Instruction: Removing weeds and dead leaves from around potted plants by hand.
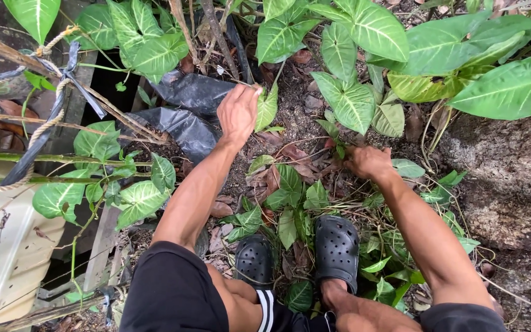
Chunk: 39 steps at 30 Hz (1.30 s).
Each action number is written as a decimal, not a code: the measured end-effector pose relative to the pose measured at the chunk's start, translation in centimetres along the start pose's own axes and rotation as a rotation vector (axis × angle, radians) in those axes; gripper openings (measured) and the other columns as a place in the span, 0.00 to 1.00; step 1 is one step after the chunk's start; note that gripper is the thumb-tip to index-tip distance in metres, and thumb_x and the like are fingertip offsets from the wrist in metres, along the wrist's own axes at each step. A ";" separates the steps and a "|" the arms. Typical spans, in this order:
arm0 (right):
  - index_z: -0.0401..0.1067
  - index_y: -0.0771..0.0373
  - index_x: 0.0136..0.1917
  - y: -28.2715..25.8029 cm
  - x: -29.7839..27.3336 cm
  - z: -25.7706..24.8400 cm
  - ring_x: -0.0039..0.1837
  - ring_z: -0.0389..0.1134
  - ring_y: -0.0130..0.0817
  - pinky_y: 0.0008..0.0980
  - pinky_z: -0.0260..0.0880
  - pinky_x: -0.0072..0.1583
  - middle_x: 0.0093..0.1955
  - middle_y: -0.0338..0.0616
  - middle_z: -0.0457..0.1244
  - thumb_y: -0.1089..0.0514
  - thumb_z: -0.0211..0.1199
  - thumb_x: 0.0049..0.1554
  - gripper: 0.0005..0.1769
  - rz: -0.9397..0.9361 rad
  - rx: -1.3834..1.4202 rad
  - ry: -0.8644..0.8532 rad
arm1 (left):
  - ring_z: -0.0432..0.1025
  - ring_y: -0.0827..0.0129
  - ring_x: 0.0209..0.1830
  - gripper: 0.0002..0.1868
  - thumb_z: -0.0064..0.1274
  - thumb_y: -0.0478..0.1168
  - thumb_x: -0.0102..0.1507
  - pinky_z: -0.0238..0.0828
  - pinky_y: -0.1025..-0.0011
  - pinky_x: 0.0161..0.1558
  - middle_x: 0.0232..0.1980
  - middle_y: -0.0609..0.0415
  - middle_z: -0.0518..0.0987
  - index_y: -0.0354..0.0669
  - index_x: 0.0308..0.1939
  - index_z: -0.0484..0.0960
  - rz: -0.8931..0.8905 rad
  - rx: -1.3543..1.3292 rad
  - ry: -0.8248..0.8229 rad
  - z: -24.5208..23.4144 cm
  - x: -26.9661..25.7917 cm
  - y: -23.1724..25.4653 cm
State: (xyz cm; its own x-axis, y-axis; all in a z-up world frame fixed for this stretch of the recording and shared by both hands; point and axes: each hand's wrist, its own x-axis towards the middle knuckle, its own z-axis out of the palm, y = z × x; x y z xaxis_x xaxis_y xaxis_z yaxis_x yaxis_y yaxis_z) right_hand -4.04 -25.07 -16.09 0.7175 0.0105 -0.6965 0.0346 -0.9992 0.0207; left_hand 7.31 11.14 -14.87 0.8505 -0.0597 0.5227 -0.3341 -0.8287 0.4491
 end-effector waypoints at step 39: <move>0.73 0.60 0.68 -3.7 -5.5 -6.3 0.59 0.71 0.58 0.59 0.70 0.62 0.55 0.56 0.70 0.49 0.64 0.64 0.23 -0.223 0.661 0.638 | 0.80 0.63 0.38 0.07 0.53 0.38 0.69 0.77 0.71 0.38 0.42 0.54 0.83 0.45 0.41 0.86 0.134 -0.843 -0.171 -3.2 0.3 14.8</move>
State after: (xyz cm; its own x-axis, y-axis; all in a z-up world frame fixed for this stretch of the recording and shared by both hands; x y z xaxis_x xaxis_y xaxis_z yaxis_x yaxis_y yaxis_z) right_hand -3.75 -21.21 -7.79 0.9938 0.0283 -0.1077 -0.0439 -0.7892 -0.6125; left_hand 1.25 0.64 -5.72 0.8093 -0.2662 0.5236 -0.5675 -0.1245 0.8139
